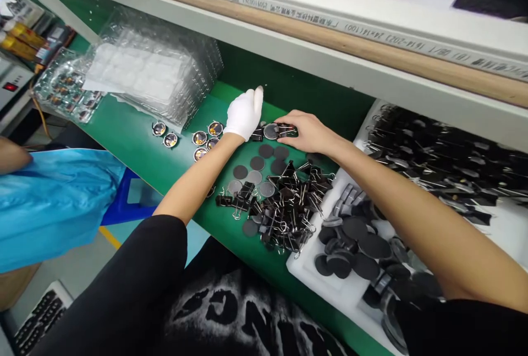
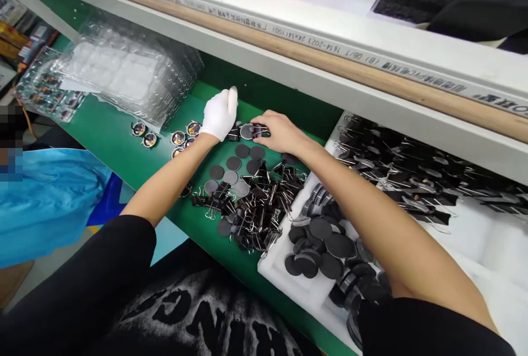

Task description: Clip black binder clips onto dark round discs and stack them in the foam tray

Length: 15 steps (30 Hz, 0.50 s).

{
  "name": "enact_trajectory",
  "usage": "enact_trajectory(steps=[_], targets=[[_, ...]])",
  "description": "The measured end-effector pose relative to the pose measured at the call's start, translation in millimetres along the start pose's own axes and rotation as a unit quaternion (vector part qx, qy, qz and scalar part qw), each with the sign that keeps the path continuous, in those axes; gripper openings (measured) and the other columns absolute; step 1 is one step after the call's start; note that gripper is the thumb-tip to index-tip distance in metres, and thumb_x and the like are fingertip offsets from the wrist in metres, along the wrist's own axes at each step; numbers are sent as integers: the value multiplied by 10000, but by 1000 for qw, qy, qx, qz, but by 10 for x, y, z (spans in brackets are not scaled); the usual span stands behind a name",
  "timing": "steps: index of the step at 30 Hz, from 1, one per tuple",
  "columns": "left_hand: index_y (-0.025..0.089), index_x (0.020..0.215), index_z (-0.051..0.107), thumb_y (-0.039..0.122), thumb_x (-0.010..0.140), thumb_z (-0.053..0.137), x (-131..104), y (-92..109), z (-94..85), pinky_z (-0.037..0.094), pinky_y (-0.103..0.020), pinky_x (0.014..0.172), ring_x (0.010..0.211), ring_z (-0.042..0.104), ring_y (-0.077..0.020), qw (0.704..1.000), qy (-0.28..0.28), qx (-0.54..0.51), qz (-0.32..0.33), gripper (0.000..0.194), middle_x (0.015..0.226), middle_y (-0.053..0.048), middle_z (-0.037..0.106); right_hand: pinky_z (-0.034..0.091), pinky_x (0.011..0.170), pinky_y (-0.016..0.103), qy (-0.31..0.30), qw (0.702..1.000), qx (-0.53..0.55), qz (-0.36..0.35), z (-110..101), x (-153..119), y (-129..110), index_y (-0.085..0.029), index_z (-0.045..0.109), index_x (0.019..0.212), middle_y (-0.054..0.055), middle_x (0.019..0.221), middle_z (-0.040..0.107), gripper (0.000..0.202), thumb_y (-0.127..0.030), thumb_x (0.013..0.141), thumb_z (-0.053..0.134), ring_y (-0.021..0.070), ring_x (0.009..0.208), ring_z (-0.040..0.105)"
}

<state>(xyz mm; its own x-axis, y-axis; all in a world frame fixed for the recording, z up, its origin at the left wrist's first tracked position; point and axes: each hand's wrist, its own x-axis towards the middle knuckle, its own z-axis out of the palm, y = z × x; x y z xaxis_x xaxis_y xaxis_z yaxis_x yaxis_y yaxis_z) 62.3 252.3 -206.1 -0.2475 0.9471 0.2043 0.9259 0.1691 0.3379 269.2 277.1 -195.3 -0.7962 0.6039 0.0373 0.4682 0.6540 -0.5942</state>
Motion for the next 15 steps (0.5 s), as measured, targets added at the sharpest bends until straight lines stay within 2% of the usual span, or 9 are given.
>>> enact_trajectory(steps=[7,11,15], targets=[[190,1386,586,297,1088,229,4,-73,64,489,-349,994,1085,671,-253,998,-6,31,54,477,1099,-110,699,498,952,439,-5,1000,-12,-11,40,-4,-7,-204,715,1268,119,1139,661,452,-303,829,747,308,1046,633],[157,1461,531,239,1063,291,-3,-62,36,473,-357,1018,1148,652,-276,997,-42,46,53,472,1170,-146,681,493,951,449,-6,1000,-20,-11,74,-26,-17,-225,699,1291,116,1171,656,450,-326,853,725,323,1077,623],[154,1490,503,221,1054,299,-3,-73,41,465,-352,1030,1178,641,-274,996,-40,47,65,487,1212,-152,672,497,942,443,-14,1000,-18,-17,83,-33,-29,-226,699,1283,121,1177,648,443,-322,851,723,322,1080,620]])
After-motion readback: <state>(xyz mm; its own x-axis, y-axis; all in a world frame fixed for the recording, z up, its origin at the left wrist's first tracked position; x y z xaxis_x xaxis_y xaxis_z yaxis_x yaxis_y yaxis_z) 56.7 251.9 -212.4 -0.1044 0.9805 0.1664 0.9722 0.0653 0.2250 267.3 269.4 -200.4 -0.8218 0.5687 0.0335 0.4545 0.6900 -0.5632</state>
